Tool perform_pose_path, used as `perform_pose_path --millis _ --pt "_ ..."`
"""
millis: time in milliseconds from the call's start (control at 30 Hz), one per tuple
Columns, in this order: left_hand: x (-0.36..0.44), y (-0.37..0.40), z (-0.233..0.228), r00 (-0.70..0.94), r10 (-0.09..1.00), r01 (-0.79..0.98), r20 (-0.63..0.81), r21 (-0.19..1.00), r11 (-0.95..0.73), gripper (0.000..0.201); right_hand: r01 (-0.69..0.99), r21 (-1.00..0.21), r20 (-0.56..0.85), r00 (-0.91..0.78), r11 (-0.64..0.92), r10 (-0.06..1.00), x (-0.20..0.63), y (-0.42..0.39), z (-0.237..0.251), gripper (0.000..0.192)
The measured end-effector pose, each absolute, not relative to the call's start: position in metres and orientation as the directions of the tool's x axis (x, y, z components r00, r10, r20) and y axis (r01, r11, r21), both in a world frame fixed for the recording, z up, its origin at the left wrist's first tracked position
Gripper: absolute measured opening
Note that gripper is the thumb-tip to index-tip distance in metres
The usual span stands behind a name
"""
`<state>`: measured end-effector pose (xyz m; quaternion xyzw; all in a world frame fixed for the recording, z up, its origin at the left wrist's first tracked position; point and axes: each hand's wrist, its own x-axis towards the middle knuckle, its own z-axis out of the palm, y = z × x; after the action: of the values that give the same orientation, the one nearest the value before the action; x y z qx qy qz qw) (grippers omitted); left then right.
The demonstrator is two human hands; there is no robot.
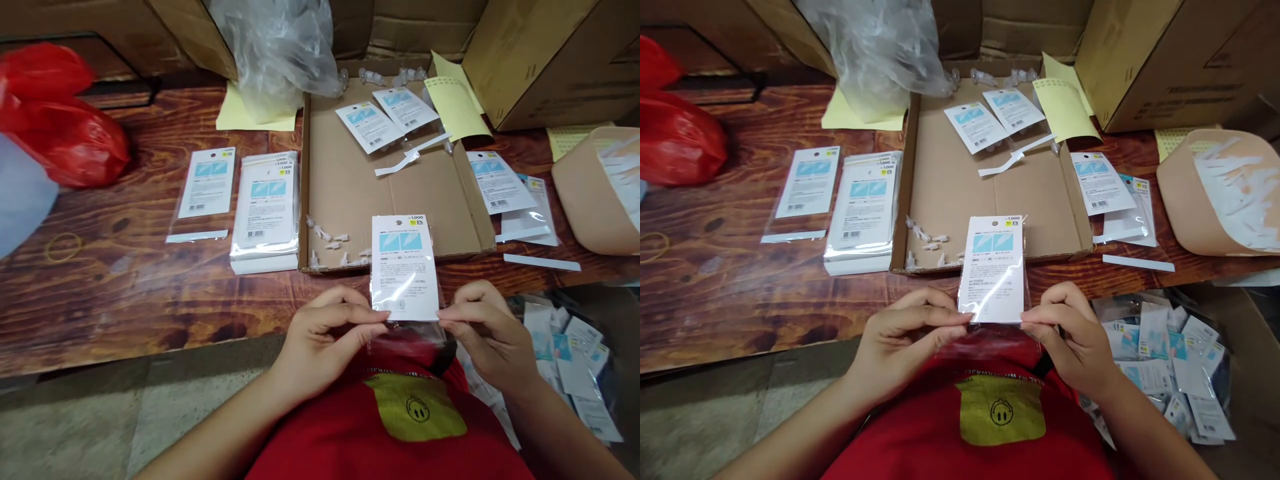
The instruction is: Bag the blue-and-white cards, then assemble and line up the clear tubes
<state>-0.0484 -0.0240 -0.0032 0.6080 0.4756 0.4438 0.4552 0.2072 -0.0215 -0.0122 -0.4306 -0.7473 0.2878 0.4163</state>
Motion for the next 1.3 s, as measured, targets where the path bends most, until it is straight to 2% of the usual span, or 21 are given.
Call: perform_pose_path --millis 100,167,233,333,400,533,667,933,1167,1300 --pt "-0.046 -0.027 0.002 0.144 0.985 0.103 -0.099 0.991 0.084 0.016 0.186 -0.947 0.219 -0.228 0.263 0.949 0.198 -0.028 -0.02 0.014" --pt "-0.045 -0.027 0.004 0.132 0.975 0.066 -0.179 0.983 0.171 0.015 0.061 -0.982 0.16 -0.218 0.177 0.963 0.194 -0.03 -0.022 0.01" --pt "-0.044 -0.027 0.005 0.129 0.96 0.011 -0.248 0.969 0.249 0.013 0.018 -0.99 0.133 -0.195 0.139 0.972 0.192 -0.031 -0.022 0.007" --pt "-0.042 -0.028 0.006 0.138 0.929 -0.096 -0.344 0.929 0.358 0.007 0.043 -0.992 0.115 -0.141 0.122 0.983 0.193 -0.034 -0.019 0.007" --pt "-0.04 -0.029 0.006 0.129 0.924 -0.131 -0.36 0.917 0.376 0.005 0.064 -0.991 0.111 -0.104 0.118 0.988 0.195 -0.038 -0.018 0.007" --pt "-0.036 -0.029 0.002 0.09 0.936 -0.144 -0.34 0.926 0.35 0.006 0.093 -0.986 0.135 -0.009 0.136 0.991 0.193 -0.045 -0.022 0.01" --pt "-0.031 -0.027 0.0 0.095 0.916 -0.139 -0.39 0.906 0.4 0.008 0.13 -0.98 0.16 0.085 0.149 0.983 0.187 -0.046 -0.026 0.008" --pt "-0.028 -0.03 0.002 0.071 0.911 -0.201 -0.406 0.889 0.411 0.004 0.243 -0.936 0.283 0.089 0.254 0.955 0.181 -0.044 -0.022 0.013" --pt "-0.017 -0.032 0.001 -0.01 0.853 -0.283 -0.522 0.82 0.498 0.02 0.337 -0.898 0.343 0.134 0.283 0.93 0.178 -0.05 -0.026 0.013" --pt "-0.013 -0.034 0.0 -0.041 0.841 -0.291 -0.54 0.812 0.506 0.022 0.348 -0.889 0.369 0.157 0.298 0.916 0.178 -0.052 -0.028 0.014"
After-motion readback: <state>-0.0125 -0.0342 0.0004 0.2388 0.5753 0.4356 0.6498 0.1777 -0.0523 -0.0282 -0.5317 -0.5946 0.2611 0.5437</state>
